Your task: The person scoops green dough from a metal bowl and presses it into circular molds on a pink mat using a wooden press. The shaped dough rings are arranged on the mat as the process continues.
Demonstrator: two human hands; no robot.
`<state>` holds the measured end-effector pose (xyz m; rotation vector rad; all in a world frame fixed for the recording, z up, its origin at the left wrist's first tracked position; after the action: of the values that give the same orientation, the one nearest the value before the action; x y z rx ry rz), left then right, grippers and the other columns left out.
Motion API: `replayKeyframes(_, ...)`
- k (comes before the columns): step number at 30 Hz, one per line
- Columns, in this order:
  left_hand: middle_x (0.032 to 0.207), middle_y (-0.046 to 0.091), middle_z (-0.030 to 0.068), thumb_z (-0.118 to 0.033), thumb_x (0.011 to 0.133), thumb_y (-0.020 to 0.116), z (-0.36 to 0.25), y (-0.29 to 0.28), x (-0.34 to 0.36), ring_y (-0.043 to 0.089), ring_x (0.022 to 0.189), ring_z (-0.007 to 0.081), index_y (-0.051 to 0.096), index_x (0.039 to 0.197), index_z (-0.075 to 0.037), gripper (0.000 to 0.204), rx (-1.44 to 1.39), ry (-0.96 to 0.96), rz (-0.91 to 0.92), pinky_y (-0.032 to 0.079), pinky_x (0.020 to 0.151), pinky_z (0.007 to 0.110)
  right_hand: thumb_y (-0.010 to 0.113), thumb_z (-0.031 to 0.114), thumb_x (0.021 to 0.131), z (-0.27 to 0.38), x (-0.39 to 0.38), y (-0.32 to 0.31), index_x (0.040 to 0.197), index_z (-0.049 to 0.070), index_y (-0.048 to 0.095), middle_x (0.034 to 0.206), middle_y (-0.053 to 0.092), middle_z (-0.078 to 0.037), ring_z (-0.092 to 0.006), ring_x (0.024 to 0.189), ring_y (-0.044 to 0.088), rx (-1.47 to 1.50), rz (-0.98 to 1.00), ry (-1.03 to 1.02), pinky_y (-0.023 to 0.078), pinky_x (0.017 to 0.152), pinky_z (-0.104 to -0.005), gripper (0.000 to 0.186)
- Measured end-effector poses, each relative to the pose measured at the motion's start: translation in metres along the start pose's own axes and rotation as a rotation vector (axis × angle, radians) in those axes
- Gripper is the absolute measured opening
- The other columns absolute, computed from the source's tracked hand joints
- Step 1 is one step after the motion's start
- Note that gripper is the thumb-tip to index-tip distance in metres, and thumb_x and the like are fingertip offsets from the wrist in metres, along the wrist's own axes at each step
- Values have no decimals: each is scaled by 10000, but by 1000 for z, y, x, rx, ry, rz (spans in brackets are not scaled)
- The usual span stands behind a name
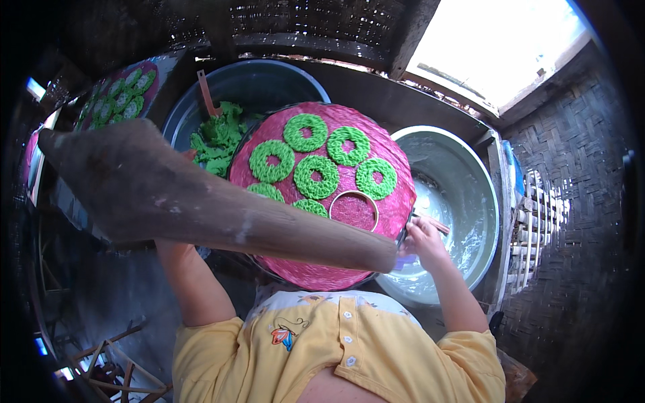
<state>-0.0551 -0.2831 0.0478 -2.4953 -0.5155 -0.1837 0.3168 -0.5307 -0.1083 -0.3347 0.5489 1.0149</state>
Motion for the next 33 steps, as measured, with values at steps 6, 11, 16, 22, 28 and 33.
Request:
replayKeyframes(6, 1071, 577, 134, -277, 774, 625, 55, 59, -14, 607, 940, 204, 474, 1176, -51, 485, -395, 77, -548, 497, 834, 350, 522, 330, 902, 26, -61, 10, 1196, -39, 448, 1026, 600, -144, -222, 806, 642, -868, 308, 133, 524, 727, -326, 478)
replayKeyframes(11, 958, 618, 116, -345, 704, 672, 22, 135, 67, 629, 881, 222, 538, 1101, -54, 510, -258, -1, -198, 509, 792, 337, 669, 467, 756, 40, -87, 57, 1421, 53, 173, 1347, 381, -171, -254, 1153, 462, -47, 803, -260, 372, 952, -408, 927)
replayKeyframes(16, 1366, 412, 129, -325, 594, 814, -2, 140, 84, 515, 1152, 259, 403, 1346, -148, 875, -263, 65, 228, 450, 920, 356, 799, 576, 508, 39, -109, 82, 1404, 31, 152, 1205, 451, -164, -268, 1076, 483, 126, 954, -155, 408, 892, -411, 1233)
replayKeyframes(22, 1439, 254, 124, -22, 657, 616, -49, 84, 123, 303, 1288, 340, 104, 1450, -254, 972, -1754, 646, 505, 296, 1029, 479, 715, 708, 504, 29, -135, 92, 1300, 3, 248, 1082, 500, -194, -310, 995, 517, 328, 1341, 238, 424, 838, -423, 1162)
replayKeyframes(28, 1406, 338, 152, 160, 660, 504, -26, 85, 131, 288, 1324, 298, 198, 1429, -132, 877, -1542, 596, 218, 222, 1082, 505, 692, 713, 509, 33, -129, 65, 1393, -2, 51, 1237, 413, -252, -354, 1133, 448, 313, 1282, 165, 372, 932, -463, 1305)
replayKeyframes(33, 1193, 538, 127, 3, 777, 497, 40, 102, 148, 422, 1226, 312, 442, 1294, -129, 536, -1776, 442, 77, 321, 1028, 480, 654, 717, 557, 43, -106, 51, 1433, 29, 27, 1174, 479, -289, -385, 1026, 535, 40, 855, 162, 420, 877, -476, 1279)
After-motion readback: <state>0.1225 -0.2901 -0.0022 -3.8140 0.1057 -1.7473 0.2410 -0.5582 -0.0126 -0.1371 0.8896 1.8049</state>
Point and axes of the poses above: each hand's wrist, its own x-axis towards the middle knuckle, its own y-axis out of the palm, z = x × y, the point moved 3 cm from there along x, towards the middle knuckle
